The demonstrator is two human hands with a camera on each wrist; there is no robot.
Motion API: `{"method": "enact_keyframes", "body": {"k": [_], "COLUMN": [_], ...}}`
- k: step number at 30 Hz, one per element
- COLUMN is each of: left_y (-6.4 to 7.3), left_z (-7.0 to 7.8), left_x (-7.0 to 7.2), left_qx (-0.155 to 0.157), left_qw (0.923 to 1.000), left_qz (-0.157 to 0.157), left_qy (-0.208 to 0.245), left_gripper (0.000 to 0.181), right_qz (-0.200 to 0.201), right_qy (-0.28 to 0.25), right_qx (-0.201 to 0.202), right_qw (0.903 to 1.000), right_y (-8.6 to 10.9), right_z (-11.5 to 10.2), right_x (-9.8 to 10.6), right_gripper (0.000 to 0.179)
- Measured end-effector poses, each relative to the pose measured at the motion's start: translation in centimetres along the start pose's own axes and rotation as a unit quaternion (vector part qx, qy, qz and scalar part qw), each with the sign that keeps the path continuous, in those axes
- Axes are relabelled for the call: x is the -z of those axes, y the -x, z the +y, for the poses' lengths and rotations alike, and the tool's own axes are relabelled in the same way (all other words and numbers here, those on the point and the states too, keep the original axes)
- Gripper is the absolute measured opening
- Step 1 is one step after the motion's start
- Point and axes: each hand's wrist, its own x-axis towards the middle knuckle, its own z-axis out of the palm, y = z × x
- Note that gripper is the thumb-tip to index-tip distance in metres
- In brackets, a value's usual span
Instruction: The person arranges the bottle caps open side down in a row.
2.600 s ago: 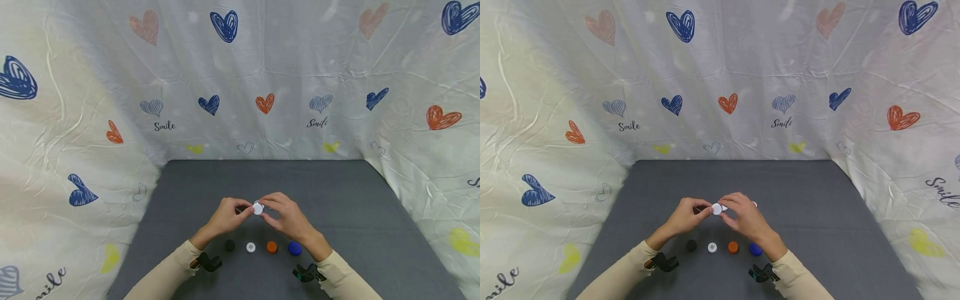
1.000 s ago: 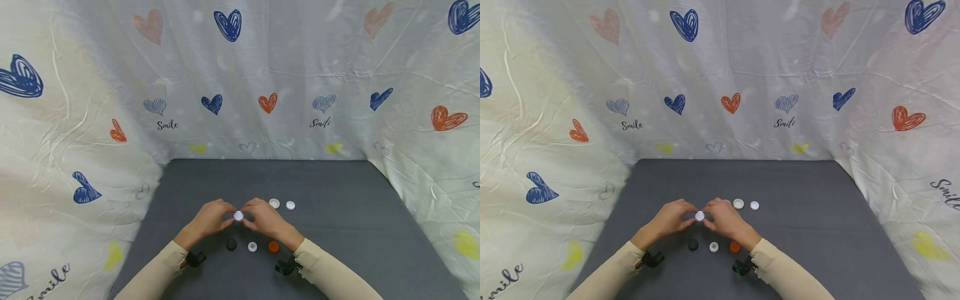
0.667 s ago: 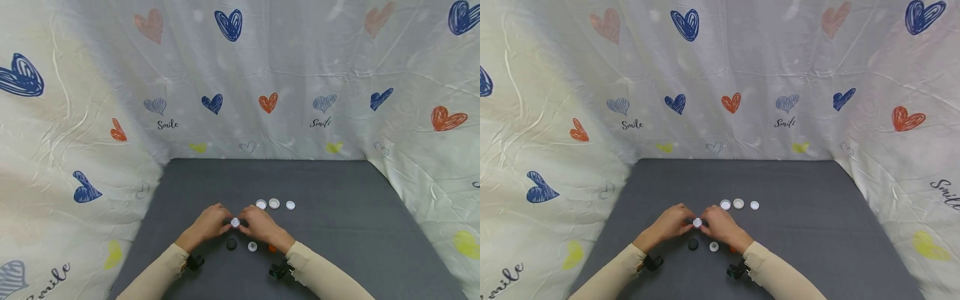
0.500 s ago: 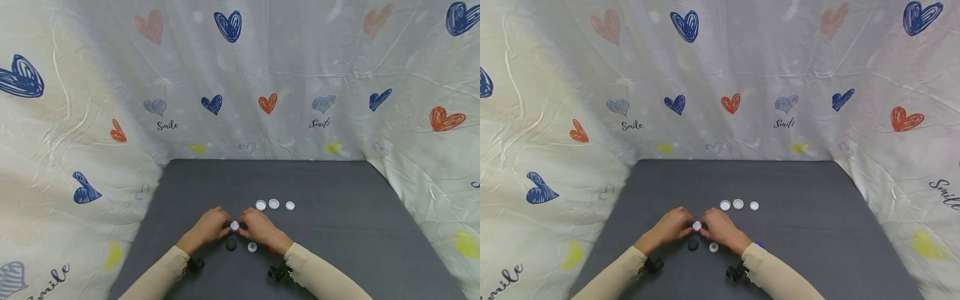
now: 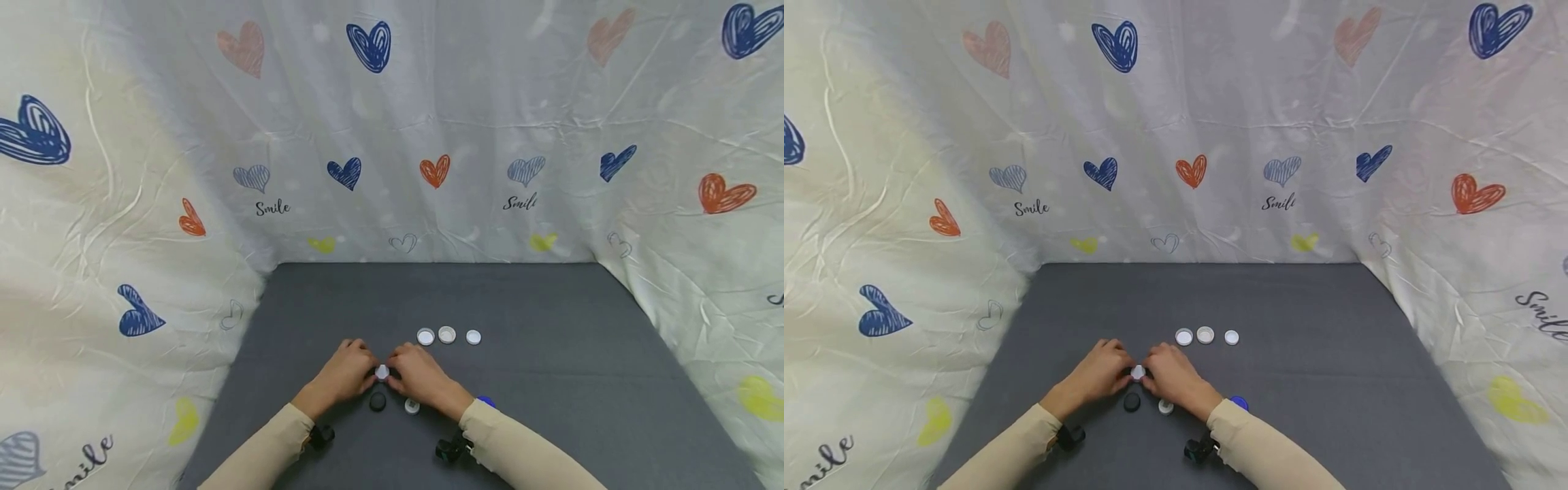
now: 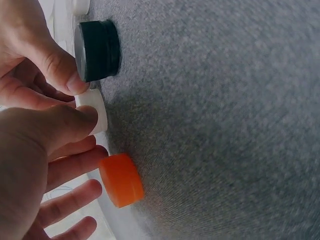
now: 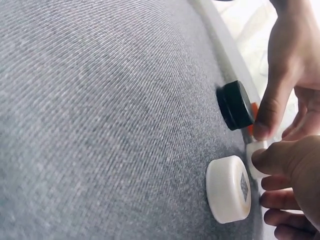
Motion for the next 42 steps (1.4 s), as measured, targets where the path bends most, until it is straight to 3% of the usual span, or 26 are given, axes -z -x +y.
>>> {"method": "enact_keyframes", "body": {"k": [6,12,20,24,34,42], "left_y": [-0.2,-1.4,-4.4,-6.1,-9.5,-11.1], "left_z": [-0.2,-0.5,-0.4,-0.2,0.4,0.6], "left_x": [1.0,2.6,4.8,5.4,4.6,3.1], "left_qx": [0.014,0.022,0.015,0.016,0.03,0.057], "left_qw": [0.9998,0.9995,0.9982,0.9982,0.9988,0.9961], "left_qz": [0.008,0.021,0.054,0.054,0.009,-0.028], "left_qy": [0.011,0.012,0.023,0.022,0.037,0.062], "left_gripper": [0.012,0.03,0.048,0.053,0.059,0.059], "right_qz": [0.007,0.016,0.021,0.025,0.003,-0.026], "right_qy": [-0.021,-0.031,-0.02,-0.012,-0.023,-0.023], "right_qx": [-0.013,-0.036,-0.063,-0.079,-0.107,-0.122], "right_qw": [0.9997,0.9987,0.9976,0.9965,0.994,0.9919], "right_y": [0.5,0.5,0.4,0.4,0.9,1.1], "right_z": [0.8,2.4,5.0,6.2,8.5,9.6], "right_x": [0.9,3.5,6.6,7.4,7.9,7.3], "right_gripper": [0.023,0.032,0.035,0.036,0.044,0.045]}}
